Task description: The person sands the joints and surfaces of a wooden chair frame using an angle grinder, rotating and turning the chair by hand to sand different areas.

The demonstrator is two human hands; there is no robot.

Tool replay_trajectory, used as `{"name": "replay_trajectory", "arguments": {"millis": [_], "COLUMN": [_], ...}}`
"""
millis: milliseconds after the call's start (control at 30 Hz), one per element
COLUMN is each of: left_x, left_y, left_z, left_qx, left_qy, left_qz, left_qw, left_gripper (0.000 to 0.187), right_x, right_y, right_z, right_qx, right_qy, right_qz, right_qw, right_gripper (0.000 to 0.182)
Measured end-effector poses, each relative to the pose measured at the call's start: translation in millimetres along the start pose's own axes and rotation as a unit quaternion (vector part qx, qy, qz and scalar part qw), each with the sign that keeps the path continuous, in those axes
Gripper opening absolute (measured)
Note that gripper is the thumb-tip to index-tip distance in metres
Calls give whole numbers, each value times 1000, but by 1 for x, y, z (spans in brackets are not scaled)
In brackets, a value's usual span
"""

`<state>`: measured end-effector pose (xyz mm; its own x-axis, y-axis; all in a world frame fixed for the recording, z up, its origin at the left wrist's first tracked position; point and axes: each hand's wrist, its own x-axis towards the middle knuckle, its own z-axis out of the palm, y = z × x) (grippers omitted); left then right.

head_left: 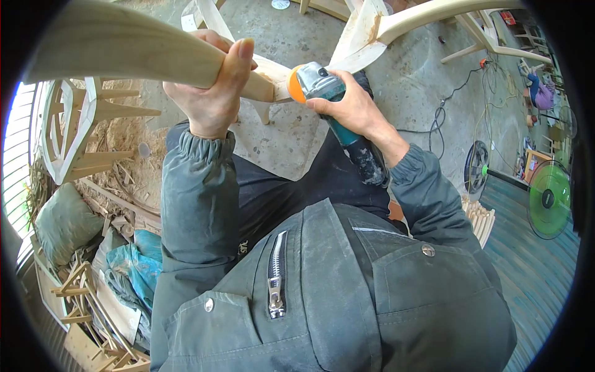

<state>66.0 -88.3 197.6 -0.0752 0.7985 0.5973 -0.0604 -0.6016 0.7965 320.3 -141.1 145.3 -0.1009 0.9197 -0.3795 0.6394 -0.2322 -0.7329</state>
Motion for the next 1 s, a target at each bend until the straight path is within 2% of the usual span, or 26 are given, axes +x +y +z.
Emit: {"name": "replay_trajectory", "arguments": {"millis": [100, 233, 367, 433, 500, 567, 633, 700, 767, 833, 933, 1000], "left_x": [-3, 1, 0, 1, 0, -3, -1, -3, -4, -3, -5, -6], "left_y": [3, 6, 3, 1, 0, 2, 3, 4, 5, 9, 19, 7], "left_z": [5, 4, 1, 1, 1, 4, 6, 6, 3, 4, 4, -1], "left_qx": [-34, -10, -23, -21, -24, -18, -12, -16, -24, -38, 52, 44], "left_qy": [30, 11, 15, 7, 8, 18, 31, 30, 33, 34, 1, -14], "left_qz": [-22, -13, -18, -9, -6, -15, -15, -17, -29, -41, -81, -53], "left_qw": [999, 1000, 999, 1000, 1000, 1000, 999, 999, 999, 998, 995, 998], "left_gripper": [23, 24, 25, 25, 25, 25, 24, 23, 23, 23, 28, 28], "right_x": [5, 11, 12, 16, 17, 21, 18, 15, 14, 5, 4, 11], "right_y": [-5, -9, 10, 38, 55, 53, 42, 24, 29, 8, 26, 62], "right_z": [1, 4, -10, -36, -65, -86, -78, -51, -19, -9, -26, -52], "right_qx": [-15, -31, -26, 26, 62, 93, 98, 91, -9, -3, 3, 54], "right_qy": [4, -33, 18, 57, 111, 119, 135, 89, 64, 16, 59, 89], "right_qz": [-2, -8, 4, 3, 30, 82, 87, 14, -15, -9, -1, 27], "right_qw": [1000, 999, 1000, 998, 991, 985, 982, 992, 998, 1000, 998, 994], "right_gripper": [103, 102, 100, 92, 89, 88, 90, 86, 93, 99, 98, 93]}}
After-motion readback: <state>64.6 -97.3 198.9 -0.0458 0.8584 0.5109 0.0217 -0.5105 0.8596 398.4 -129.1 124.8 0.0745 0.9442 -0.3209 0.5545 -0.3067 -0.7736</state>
